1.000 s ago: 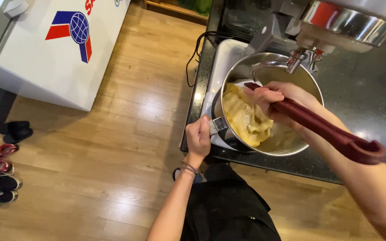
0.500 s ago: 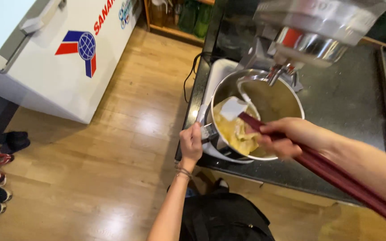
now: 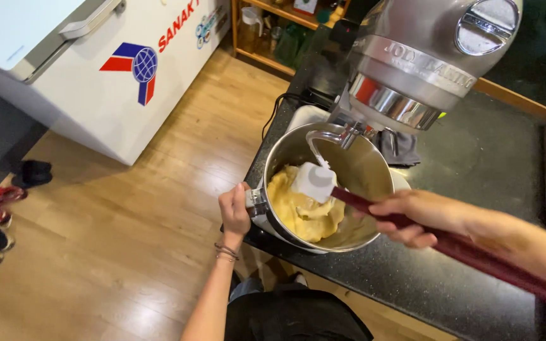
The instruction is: The recorder cleans baking trays with a tissue and then operates a stand mixer to prepare dough, using a spatula to scrape the bowl.
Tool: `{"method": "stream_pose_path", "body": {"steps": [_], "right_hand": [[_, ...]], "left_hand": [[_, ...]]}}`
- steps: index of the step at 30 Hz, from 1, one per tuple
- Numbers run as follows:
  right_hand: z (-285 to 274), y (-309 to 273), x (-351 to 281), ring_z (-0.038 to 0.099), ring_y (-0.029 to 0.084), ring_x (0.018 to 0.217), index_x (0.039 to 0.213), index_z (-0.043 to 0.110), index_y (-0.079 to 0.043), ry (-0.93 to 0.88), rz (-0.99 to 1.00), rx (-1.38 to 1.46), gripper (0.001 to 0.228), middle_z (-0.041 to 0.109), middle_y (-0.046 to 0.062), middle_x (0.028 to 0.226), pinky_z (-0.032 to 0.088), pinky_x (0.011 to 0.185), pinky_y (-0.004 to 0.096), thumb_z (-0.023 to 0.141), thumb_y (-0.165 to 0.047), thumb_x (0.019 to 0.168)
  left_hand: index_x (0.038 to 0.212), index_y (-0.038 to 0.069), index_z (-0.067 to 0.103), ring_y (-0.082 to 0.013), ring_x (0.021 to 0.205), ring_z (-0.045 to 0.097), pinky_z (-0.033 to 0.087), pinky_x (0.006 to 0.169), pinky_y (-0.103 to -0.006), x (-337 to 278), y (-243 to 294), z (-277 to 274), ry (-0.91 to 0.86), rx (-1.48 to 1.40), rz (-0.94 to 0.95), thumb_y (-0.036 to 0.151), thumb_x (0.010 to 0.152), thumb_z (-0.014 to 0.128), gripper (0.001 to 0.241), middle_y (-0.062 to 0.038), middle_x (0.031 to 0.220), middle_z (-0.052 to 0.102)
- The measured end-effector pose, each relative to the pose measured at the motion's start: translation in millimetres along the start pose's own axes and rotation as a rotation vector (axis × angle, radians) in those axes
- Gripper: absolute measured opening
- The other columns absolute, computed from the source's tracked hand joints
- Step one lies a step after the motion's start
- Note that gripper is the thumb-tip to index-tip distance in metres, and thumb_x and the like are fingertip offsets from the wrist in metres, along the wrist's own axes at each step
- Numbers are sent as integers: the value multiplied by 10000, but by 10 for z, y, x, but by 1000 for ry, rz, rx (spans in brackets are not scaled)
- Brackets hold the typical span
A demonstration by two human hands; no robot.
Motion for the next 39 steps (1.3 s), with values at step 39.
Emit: {"method": "stream_pose_path", "body": {"steps": [39], "right_hand": [[-1277,1738,-652,578,68,463,1417,673,-231,577,227,-942,487,641,27,656,490,462,271,476,-482,1048]], "left_hand": [[751,-20,577,-130,500,432,312,492,-366,20,52,10,-90,-81,-39,267,1061,427,449,-70,538,442]]}}
Point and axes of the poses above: each hand's wrist, its own x-axis towards the middle knuckle, its own z-axis out of the palm, y = z × x, the point moved 5 cm from there along x, towards the middle knuckle
